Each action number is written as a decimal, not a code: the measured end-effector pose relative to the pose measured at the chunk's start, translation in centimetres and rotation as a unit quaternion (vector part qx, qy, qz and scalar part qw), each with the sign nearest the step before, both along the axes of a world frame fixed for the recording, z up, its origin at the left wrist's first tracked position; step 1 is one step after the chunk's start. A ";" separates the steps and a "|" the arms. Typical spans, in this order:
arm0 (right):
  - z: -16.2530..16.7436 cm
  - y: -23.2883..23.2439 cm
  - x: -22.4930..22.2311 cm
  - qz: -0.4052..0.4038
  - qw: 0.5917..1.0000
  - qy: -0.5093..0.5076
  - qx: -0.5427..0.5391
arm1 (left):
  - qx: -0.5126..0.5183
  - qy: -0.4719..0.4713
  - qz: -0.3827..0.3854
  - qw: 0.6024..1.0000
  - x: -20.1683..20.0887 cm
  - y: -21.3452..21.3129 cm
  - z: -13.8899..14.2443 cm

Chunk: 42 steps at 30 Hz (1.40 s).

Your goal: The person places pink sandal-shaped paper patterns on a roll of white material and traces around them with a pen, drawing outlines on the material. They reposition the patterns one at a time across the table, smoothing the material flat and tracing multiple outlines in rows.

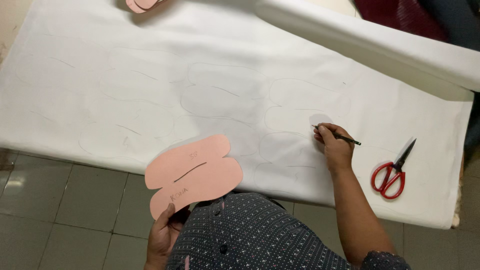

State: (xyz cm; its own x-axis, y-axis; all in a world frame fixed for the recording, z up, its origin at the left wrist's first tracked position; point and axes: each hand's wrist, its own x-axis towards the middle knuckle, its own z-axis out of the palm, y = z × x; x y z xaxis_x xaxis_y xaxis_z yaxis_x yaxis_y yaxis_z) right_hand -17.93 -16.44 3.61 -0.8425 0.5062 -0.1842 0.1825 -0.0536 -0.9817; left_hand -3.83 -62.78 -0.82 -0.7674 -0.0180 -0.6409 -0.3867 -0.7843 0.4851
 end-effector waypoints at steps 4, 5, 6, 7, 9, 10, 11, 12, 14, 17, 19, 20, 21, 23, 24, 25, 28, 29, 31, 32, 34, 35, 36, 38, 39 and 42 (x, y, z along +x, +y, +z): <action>0.1 -0.1 -0.6 0.000 0.998 -0.052 0.038 | -0.016 -0.011 0.003 1.000 -1.0 1.7 1.6; -0.1 -0.1 -0.7 -0.003 0.996 -0.077 0.047 | -0.016 -0.015 0.003 1.000 -1.1 1.9 1.7; -0.2 0.1 -0.6 -0.007 0.993 -0.103 0.056 | -0.015 -0.020 0.002 1.000 -1.2 2.1 1.7; -0.4 0.3 -0.6 0.001 0.995 -0.091 0.048 | -0.028 -0.012 -0.008 1.000 -1.4 2.2 1.6; -0.8 0.6 -0.3 0.018 0.997 -0.065 0.032 | -0.054 0.005 -0.028 0.998 -1.8 2.2 1.0; -1.0 0.7 -0.3 0.024 0.997 -0.055 0.055 | -0.059 0.000 -0.029 0.998 -2.0 2.2 0.7; -1.1 0.9 -0.5 0.029 0.996 -0.043 0.079 | -0.063 -0.004 -0.029 0.998 -2.1 2.2 0.3; -1.3 1.0 -0.6 0.035 0.994 -0.031 0.103 | -0.068 -0.008 -0.029 0.997 -2.2 2.2 0.0; -1.5 1.3 -1.3 0.041 0.997 -0.049 0.030 | -0.070 0.001 -0.034 0.997 -2.4 2.4 -0.4; -1.4 1.5 -1.9 0.025 0.998 -0.060 0.014 | -0.067 0.000 -0.028 0.997 -2.9 2.7 -0.5; -1.2 1.8 -2.2 0.021 0.996 -0.081 0.022 | -0.065 -0.003 -0.017 0.998 -3.5 3.2 -0.3; -1.1 1.9 -2.3 0.028 0.994 -0.100 0.018 | -0.065 -0.003 -0.010 0.998 -3.7 3.4 -0.2; -0.9 1.9 -2.4 0.035 0.992 -0.120 0.014 | -0.066 -0.005 -0.004 0.998 -3.7 3.5 0.0; -0.7 1.9 -3.2 0.043 0.997 -0.054 0.037 | -0.066 0.004 -0.019 0.998 -4.0 4.0 0.2; -0.7 1.8 -3.8 0.048 0.997 -0.021 0.048 | -0.066 0.008 -0.027 0.997 -4.0 4.2 0.3; -0.6 1.7 -4.5 0.056 0.997 -0.012 0.046 | -0.068 0.001 -0.027 0.997 -3.9 4.3 0.4; -0.7 1.6 -7.9 0.073 0.997 0.003 0.038 | -0.072 -0.021 -0.030 0.997 -3.8 4.9 0.4; -0.9 1.6 -8.8 0.074 0.997 -0.004 0.034 | -0.072 -0.030 -0.031 0.996 -3.8 5.0 0.3; -1.2 1.7 -9.6 0.080 0.996 -0.019 0.040 | -0.072 -0.032 -0.026 0.997 -3.7 5.2 0.1; -1.4 1.8 -9.9 0.086 0.995 -0.027 0.048 | -0.072 -0.024 -0.020 0.997 -3.6 5.3 -0.1; -1.7 2.0 -9.9 0.092 0.994 -0.017 0.052 | -0.076 -0.019 -0.009 0.997 -3.3 5.4 -0.3; -1.8 2.0 -9.8 0.093 0.995 0.004 0.046 | -0.080 -0.019 -0.004 0.997 -3.2 5.4 -0.5; -1.8 2.1 -9.9 0.094 0.994 0.024 0.040 | -0.084 -0.020 0.002 0.996 -3.1 5.5 -0.5; -1.9 1.9 -10.4 0.096 0.995 0.023 -0.005 | -0.081 -0.024 0.017 0.996 -2.8 5.7 -0.7; -1.8 1.9 -10.6 0.095 0.995 0.020 -0.026 | -0.079 -0.027 0.024 0.996 -2.6 5.9 -0.7; -1.7 2.0 -11.6 0.092 0.994 -0.048 -0.038 | -0.089 -0.057 0.042 0.994 -2.5 6.4 -0.5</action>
State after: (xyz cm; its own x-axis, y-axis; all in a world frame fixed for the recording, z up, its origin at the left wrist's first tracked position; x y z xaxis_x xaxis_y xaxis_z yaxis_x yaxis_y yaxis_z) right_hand -29.57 -14.41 1.96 -0.8957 0.3272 -0.3009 0.2896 -0.0841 -0.9535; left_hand -6.33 -56.37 -1.32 -0.6809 -0.2001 -0.7045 -0.3834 -0.7222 0.5756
